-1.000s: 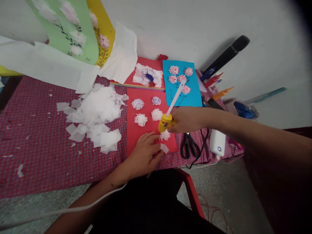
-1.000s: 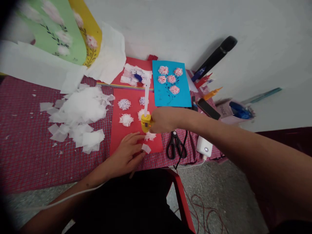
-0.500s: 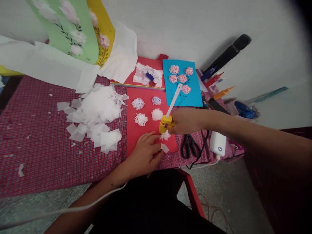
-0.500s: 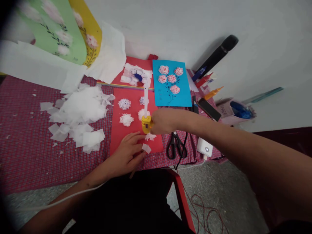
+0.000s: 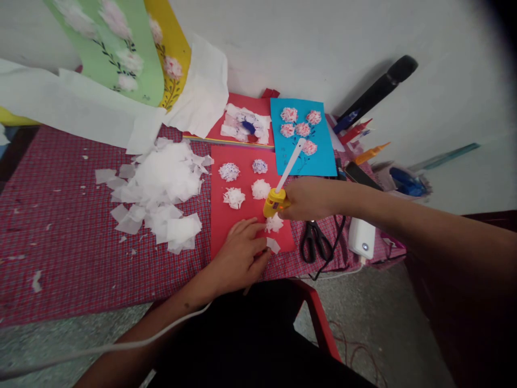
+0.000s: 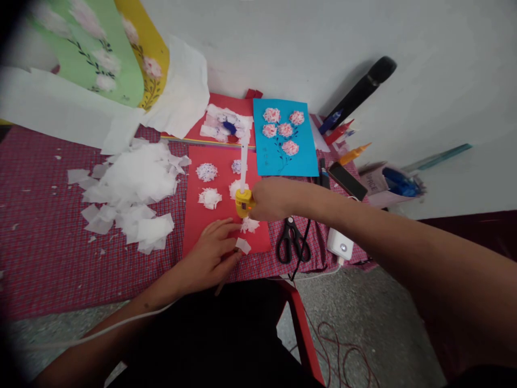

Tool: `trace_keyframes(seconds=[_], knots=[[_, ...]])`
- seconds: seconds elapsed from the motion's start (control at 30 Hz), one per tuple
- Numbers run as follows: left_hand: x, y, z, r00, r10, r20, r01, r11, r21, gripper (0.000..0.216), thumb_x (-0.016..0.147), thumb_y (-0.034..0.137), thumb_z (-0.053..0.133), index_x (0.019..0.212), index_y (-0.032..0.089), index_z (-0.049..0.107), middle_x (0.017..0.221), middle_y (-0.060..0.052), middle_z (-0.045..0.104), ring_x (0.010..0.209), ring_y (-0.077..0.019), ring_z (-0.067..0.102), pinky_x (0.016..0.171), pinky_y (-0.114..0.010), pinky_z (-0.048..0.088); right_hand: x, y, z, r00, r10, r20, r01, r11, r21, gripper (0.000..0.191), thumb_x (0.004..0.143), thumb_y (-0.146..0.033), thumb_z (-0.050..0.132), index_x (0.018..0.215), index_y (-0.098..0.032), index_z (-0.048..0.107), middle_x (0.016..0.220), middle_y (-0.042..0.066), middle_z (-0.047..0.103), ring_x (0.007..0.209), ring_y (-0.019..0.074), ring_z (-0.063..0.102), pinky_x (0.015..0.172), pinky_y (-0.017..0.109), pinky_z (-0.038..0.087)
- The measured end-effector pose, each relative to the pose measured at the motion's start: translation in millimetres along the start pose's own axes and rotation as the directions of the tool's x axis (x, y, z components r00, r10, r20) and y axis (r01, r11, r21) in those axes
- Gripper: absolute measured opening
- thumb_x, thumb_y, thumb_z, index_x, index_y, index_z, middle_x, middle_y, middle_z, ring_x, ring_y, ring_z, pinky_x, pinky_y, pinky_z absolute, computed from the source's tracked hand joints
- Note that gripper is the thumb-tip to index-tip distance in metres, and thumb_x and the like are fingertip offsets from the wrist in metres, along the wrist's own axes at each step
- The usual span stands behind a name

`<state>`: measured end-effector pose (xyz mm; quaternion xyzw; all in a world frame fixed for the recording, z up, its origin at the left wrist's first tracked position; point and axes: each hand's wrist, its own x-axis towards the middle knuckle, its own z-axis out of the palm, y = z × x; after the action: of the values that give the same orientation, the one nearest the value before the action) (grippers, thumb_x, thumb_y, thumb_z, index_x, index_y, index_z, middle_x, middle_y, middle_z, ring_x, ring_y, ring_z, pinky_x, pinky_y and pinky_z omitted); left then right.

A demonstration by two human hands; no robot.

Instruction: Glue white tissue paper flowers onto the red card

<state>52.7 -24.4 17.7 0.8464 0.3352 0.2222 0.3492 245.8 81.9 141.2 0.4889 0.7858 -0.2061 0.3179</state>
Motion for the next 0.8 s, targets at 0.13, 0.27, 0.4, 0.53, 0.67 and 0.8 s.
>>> trace_keyframes(seconds=[0.13,0.27,0.4,0.53,0.67,0.8], knots=[[-0.1,-0.6,0.4,1.000,0.002,0.000,-0.002,1.000,0.008,0.027,0.102,0.033,0.051,0.098,0.020,0.075,0.140,-0.011,0.062,0.141,-0.0311,0.048,0.125,-0.057,0.032,0.4,1.1,0.7,1.000,-0.009,-0.001,0.009,1.000,0.007,0.031,0.091,-0.039,0.056,0.090,-0.016,0.077,0.084,0.013,0.075,0.074,0.0241,0.066,0.064,0.034,0.038],[0.3,-0.7,-0.1,1.000,-0.005,0.005,0.005,1.000,0.002,0.026,0.101,0.033,0.052,0.099,0.021,0.075,0.140,-0.010,0.062,0.141,-0.0314,0.048,0.125,-0.058,0.031,1.2,0.9,1.3,1.000,-0.001,-0.003,0.001,0.999,-0.035,0.034,0.092,-0.041,0.053,0.090,-0.016,0.077,0.084,0.014,0.075,0.073,0.0243,0.065,0.062,0.033,0.036],[0.3,-0.5,-0.2,1.000,-0.009,0.011,0.009,1.000,-0.001,0.027,0.101,0.033,0.052,0.098,0.020,0.075,0.140,-0.011,0.062,0.141,-0.0316,0.047,0.125,-0.056,0.032,2.1,1.2,2.8,1.000,0.006,-0.016,-0.007,0.999,-0.041,0.032,0.091,-0.040,0.056,0.089,-0.016,0.077,0.082,0.013,0.074,0.072,0.0236,0.065,0.062,0.033,0.037],[0.0,-0.7,0.5,1.000,-0.004,0.000,0.004,1.000,-0.002,0.027,0.102,0.033,0.052,0.097,0.019,0.075,0.140,-0.012,0.062,0.141,-0.0308,0.048,0.125,-0.054,0.031,1.6,1.7,3.6,1.000,-0.002,-0.001,0.002,1.000,-0.015,0.031,0.091,-0.039,0.056,0.090,-0.016,0.077,0.083,0.013,0.074,0.073,0.0233,0.065,0.064,0.033,0.038],[0.3,-0.3,0.5,1.000,-0.009,0.005,0.009,1.000,0.008,0.028,0.102,0.034,0.051,0.098,0.020,0.076,0.140,-0.011,0.062,0.141,-0.0307,0.048,0.125,-0.054,0.031,0.9,1.8,4.2,1.000,-0.006,-0.005,0.006,1.000,0.024,0.028,0.090,-0.037,0.058,0.089,-0.016,0.076,0.083,0.012,0.074,0.073,0.0228,0.065,0.064,0.033,0.039],[0.3,0.0,0.1,1.000,-0.010,0.009,0.010,1.000,0.011,0.027,0.101,0.033,0.052,0.099,0.020,0.076,0.141,-0.011,0.061,0.141,-0.0313,0.047,0.125,-0.056,0.031,1.0,1.4,5.1,1.000,0.000,-0.001,0.001,1.000,0.020,0.028,0.090,-0.037,0.058,0.089,-0.015,0.076,0.084,0.013,0.074,0.073,0.0233,0.065,0.064,0.033,0.039]])
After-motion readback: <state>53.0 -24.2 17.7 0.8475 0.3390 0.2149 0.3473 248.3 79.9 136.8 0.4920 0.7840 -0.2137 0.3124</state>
